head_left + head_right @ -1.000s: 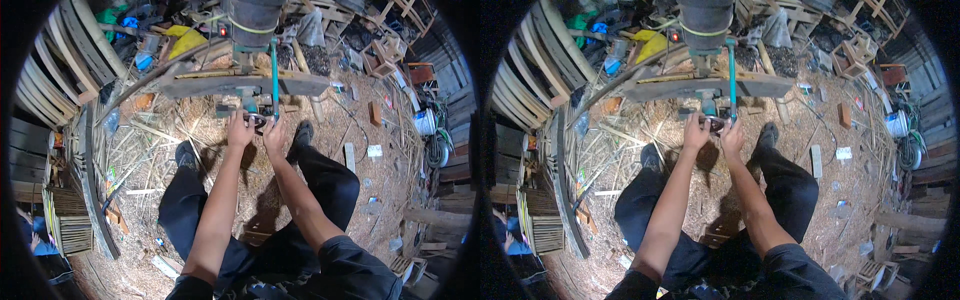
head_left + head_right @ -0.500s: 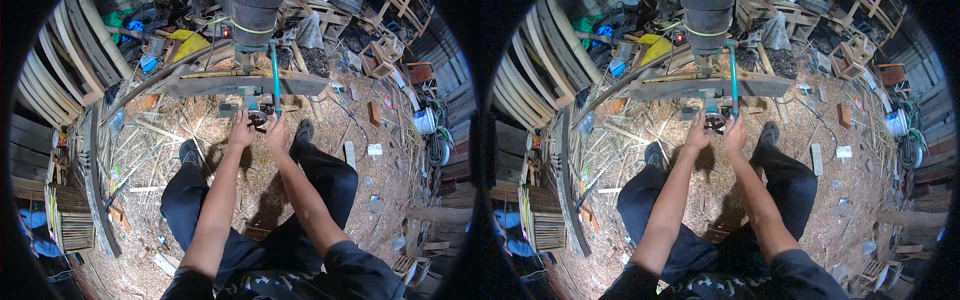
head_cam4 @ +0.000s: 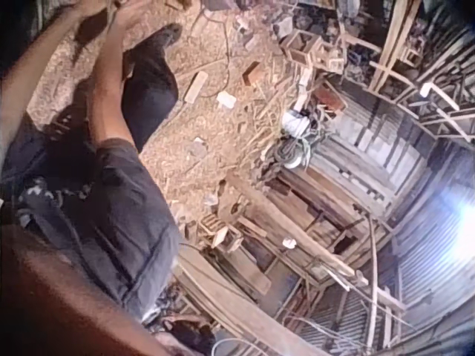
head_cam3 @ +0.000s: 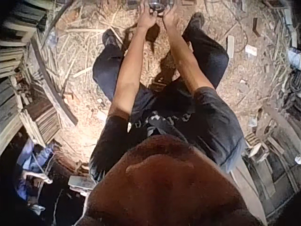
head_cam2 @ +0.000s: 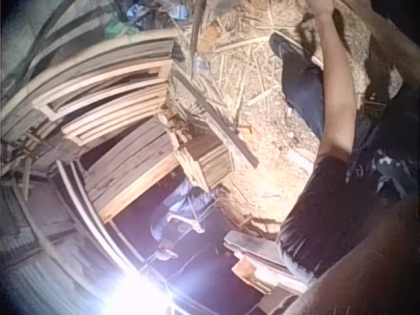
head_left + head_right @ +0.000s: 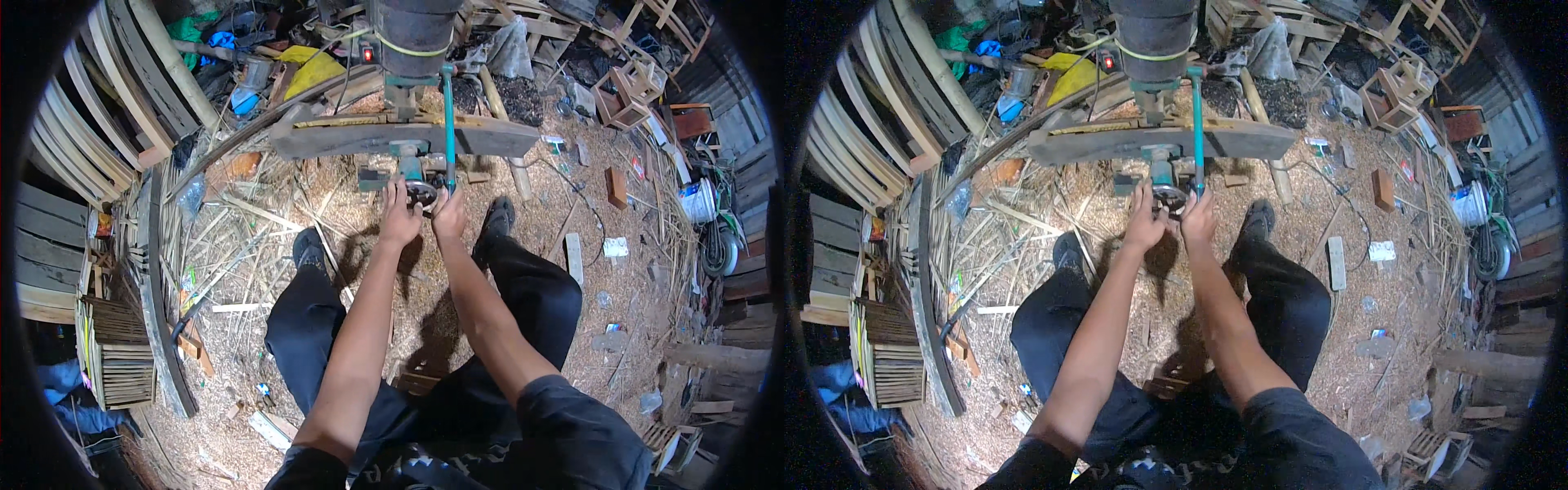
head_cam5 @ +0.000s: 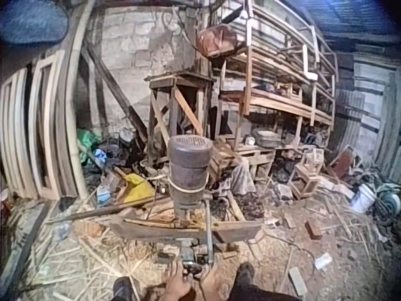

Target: Adjusting the components and alignment of a wood planing or jointer machine in a workshop.

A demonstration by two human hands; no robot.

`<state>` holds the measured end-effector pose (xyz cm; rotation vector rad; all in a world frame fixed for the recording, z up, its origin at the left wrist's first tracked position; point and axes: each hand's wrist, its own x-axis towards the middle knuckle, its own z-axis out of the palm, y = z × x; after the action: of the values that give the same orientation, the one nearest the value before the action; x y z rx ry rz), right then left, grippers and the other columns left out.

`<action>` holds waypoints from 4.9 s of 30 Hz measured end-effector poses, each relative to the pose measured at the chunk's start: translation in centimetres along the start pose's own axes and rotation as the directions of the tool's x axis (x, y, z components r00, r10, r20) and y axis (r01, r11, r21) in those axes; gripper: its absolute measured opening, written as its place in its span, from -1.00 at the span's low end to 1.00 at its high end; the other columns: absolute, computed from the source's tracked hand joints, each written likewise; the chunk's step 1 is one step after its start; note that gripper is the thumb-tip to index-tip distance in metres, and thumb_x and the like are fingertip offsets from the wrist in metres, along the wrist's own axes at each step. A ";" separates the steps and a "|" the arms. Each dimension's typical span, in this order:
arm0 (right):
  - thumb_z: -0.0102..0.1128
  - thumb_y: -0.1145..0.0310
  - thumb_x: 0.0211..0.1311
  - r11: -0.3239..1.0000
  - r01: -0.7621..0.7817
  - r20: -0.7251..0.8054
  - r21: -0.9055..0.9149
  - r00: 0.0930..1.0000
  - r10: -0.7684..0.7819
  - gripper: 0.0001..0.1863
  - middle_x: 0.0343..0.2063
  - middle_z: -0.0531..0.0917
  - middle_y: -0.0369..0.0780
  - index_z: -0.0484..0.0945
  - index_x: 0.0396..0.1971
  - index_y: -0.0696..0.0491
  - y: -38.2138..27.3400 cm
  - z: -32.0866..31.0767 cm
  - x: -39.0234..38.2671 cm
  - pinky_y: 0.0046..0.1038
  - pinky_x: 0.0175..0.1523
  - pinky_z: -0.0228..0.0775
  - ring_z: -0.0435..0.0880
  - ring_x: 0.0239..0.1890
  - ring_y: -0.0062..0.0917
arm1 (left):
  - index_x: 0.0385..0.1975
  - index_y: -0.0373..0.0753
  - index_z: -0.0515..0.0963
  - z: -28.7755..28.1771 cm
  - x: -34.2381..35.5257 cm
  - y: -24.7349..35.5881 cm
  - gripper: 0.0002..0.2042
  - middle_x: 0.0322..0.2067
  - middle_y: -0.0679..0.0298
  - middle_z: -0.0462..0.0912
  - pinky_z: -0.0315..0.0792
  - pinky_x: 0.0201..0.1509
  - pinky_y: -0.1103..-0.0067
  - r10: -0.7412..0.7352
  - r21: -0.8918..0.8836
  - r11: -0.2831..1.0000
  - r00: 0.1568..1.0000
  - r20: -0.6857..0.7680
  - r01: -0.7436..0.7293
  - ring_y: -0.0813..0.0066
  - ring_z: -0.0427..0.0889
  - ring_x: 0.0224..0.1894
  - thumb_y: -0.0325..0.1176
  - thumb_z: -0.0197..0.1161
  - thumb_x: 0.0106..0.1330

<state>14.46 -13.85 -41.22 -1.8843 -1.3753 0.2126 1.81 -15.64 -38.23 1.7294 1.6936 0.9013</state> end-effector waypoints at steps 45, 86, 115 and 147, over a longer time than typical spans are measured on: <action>-0.51 -0.43 0.28 0.210 -0.568 0.543 0.796 0.823 0.168 -0.01 0.44 -0.11 -0.13 -0.20 0.43 0.10 6.0 8.4 -0.2 -0.33 0.47 -0.32 -0.18 0.47 -0.30 | 0.43 -0.10 -0.39 -2.1 0.8 2.4 0.03 0.46 0.13 -0.35 -0.19 0.53 0.37 -0.092 0.082 0.994 0.952 0.290 0.071 -0.01 -0.34 0.48 -0.38 0.20 0.02; 0.04 -0.28 0.21 0.611 0.035 0.053 0.791 0.991 -0.124 -0.08 0.29 0.24 0.03 0.09 0.33 0.13 -17.3 -16.4 24.9 -0.26 0.38 0.01 0.21 0.34 -0.20 | 0.11 -0.28 0.46 -16.2 10.8 12.5 -0.59 -0.04 -0.05 0.59 0.38 0.14 0.43 0.201 -0.143 0.966 0.972 -0.124 -0.218 0.10 0.57 0.03 -0.33 0.08 0.25; -0.22 0.15 0.52 0.292 0.086 -0.042 0.952 0.987 -0.152 -0.52 -0.70 0.31 -0.41 0.30 -0.63 0.07 -11.9 -18.0 3.5 -0.62 -0.41 0.09 0.22 -0.61 -0.75 | 0.24 -0.35 0.28 -15.9 6.6 11.3 -0.40 0.21 -0.15 0.35 0.16 0.38 0.39 0.396 0.089 0.917 0.913 -0.096 -0.388 0.03 0.28 0.32 -0.23 0.19 0.21; 0.18 0.48 0.20 0.645 0.707 -0.205 0.291 0.705 -0.680 -0.77 -0.57 0.51 -0.15 0.46 -0.63 0.18 -4.4 -12.3 0.1 -0.34 -0.31 0.34 0.53 -0.37 -0.27 | 0.13 -0.32 0.41 -9.1 0.6 6.2 -0.46 0.03 -0.18 0.51 0.33 0.22 0.30 0.001 0.181 0.983 0.977 0.215 -0.041 -0.08 0.49 0.10 -0.17 0.17 0.17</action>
<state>17.92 -19.23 -29.84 -0.9505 -1.7711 -0.0141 -1.42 -15.96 -27.73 1.8937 1.6595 0.5567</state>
